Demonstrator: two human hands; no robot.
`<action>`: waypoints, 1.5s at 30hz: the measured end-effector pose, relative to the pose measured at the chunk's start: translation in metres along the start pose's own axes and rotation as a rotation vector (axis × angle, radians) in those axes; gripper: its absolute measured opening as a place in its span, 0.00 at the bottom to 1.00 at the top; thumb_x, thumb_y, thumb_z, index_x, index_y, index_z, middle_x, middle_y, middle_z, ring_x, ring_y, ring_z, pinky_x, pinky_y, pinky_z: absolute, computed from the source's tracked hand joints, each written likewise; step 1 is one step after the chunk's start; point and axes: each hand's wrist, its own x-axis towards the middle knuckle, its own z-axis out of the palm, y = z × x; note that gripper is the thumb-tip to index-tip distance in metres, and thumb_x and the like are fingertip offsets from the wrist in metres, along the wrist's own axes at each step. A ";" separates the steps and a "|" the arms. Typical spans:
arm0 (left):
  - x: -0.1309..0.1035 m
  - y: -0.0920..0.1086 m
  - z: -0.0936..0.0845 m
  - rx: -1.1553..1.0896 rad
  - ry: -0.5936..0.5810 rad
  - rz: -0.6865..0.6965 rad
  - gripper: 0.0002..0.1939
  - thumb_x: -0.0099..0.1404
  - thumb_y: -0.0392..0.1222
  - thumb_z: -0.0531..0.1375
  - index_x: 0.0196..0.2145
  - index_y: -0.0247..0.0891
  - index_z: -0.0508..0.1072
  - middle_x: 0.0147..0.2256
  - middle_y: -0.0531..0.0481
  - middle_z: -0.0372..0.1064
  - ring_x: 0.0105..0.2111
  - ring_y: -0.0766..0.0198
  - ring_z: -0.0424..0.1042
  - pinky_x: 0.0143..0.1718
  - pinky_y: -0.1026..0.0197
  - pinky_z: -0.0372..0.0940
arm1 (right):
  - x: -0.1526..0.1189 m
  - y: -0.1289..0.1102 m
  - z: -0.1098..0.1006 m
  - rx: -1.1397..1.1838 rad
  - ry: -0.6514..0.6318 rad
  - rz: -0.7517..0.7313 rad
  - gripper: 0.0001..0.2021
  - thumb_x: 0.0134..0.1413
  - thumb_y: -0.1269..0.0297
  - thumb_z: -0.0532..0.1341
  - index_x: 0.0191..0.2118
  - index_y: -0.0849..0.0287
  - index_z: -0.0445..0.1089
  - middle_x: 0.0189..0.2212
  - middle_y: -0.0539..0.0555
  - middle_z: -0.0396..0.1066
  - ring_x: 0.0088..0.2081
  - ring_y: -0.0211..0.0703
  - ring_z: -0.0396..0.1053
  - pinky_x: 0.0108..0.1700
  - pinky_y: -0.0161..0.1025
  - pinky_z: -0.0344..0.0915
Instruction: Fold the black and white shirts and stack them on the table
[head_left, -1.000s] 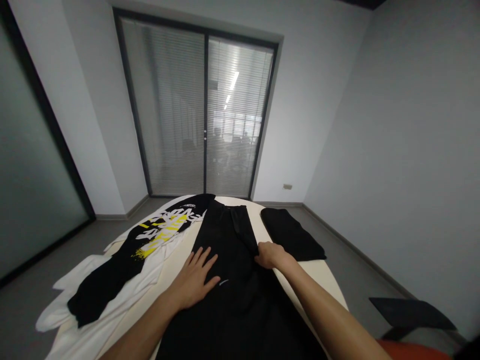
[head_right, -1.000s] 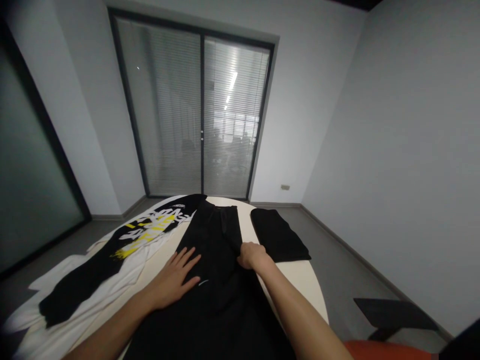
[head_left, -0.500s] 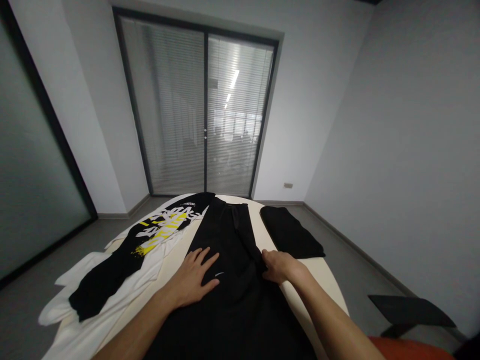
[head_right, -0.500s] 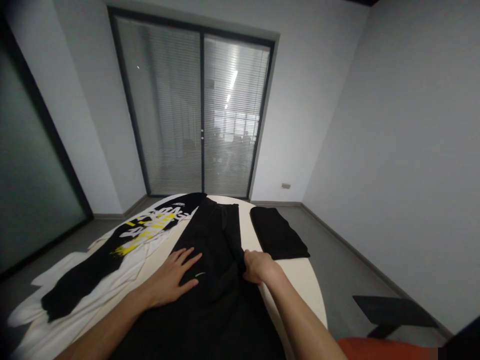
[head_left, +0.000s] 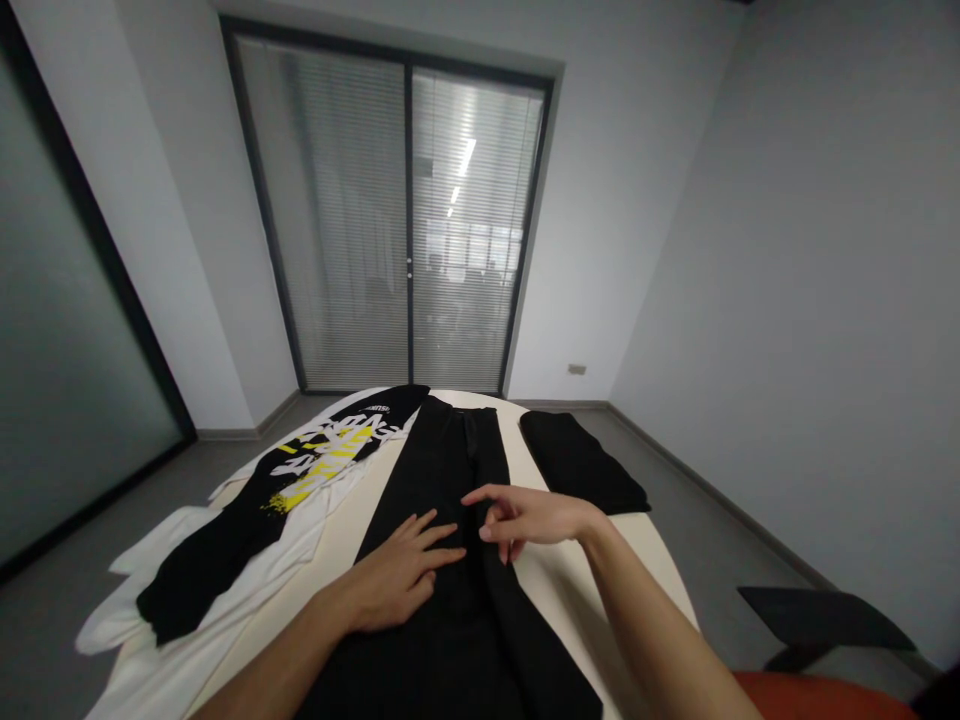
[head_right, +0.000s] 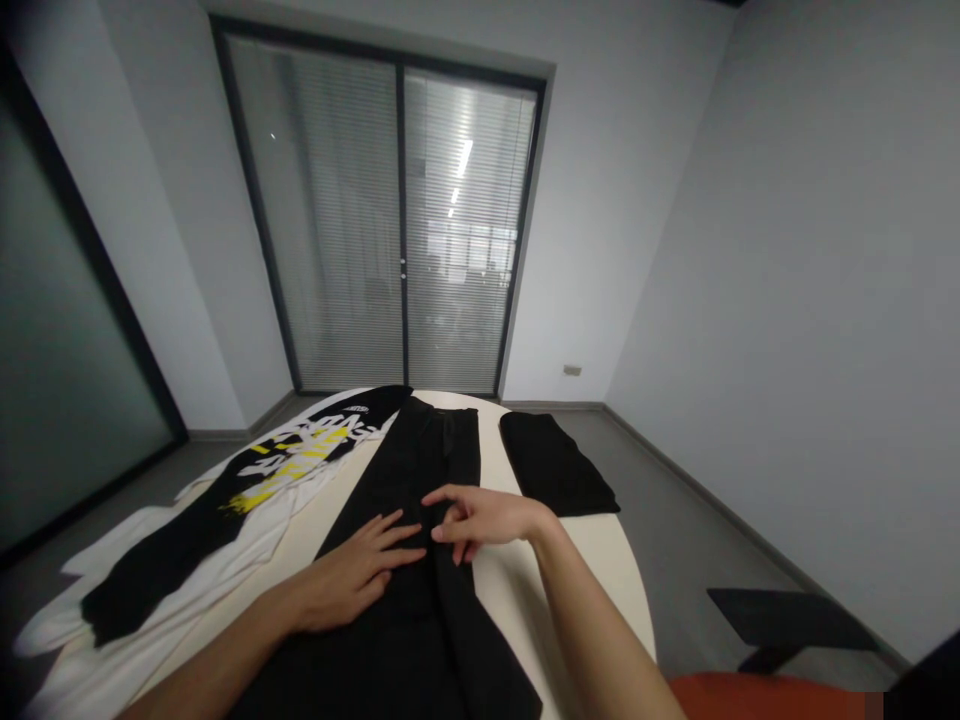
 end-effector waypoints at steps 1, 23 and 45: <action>0.000 -0.002 0.001 -0.001 0.011 0.001 0.30 0.67 0.37 0.52 0.64 0.59 0.59 0.68 0.58 0.51 0.69 0.52 0.43 0.67 0.38 0.43 | 0.004 0.005 0.003 0.024 -0.052 0.037 0.38 0.50 0.45 0.67 0.63 0.53 0.56 0.33 0.47 0.69 0.30 0.35 0.72 0.34 0.34 0.69; 0.003 -0.010 0.008 0.083 0.196 -0.183 0.22 0.70 0.50 0.54 0.58 0.41 0.65 0.62 0.43 0.60 0.63 0.51 0.58 0.63 0.47 0.55 | -0.001 0.040 0.016 -0.665 0.386 0.136 0.32 0.49 0.60 0.66 0.59 0.61 0.58 0.32 0.52 0.71 0.32 0.43 0.68 0.33 0.36 0.58; -0.003 -0.026 0.024 0.101 0.053 -0.157 0.28 0.75 0.57 0.42 0.69 0.52 0.48 0.71 0.48 0.36 0.70 0.49 0.36 0.67 0.37 0.41 | -0.006 0.017 0.037 -0.329 -0.110 0.057 0.50 0.33 0.57 0.76 0.65 0.49 0.56 0.36 0.45 0.63 0.26 0.29 0.59 0.26 0.26 0.59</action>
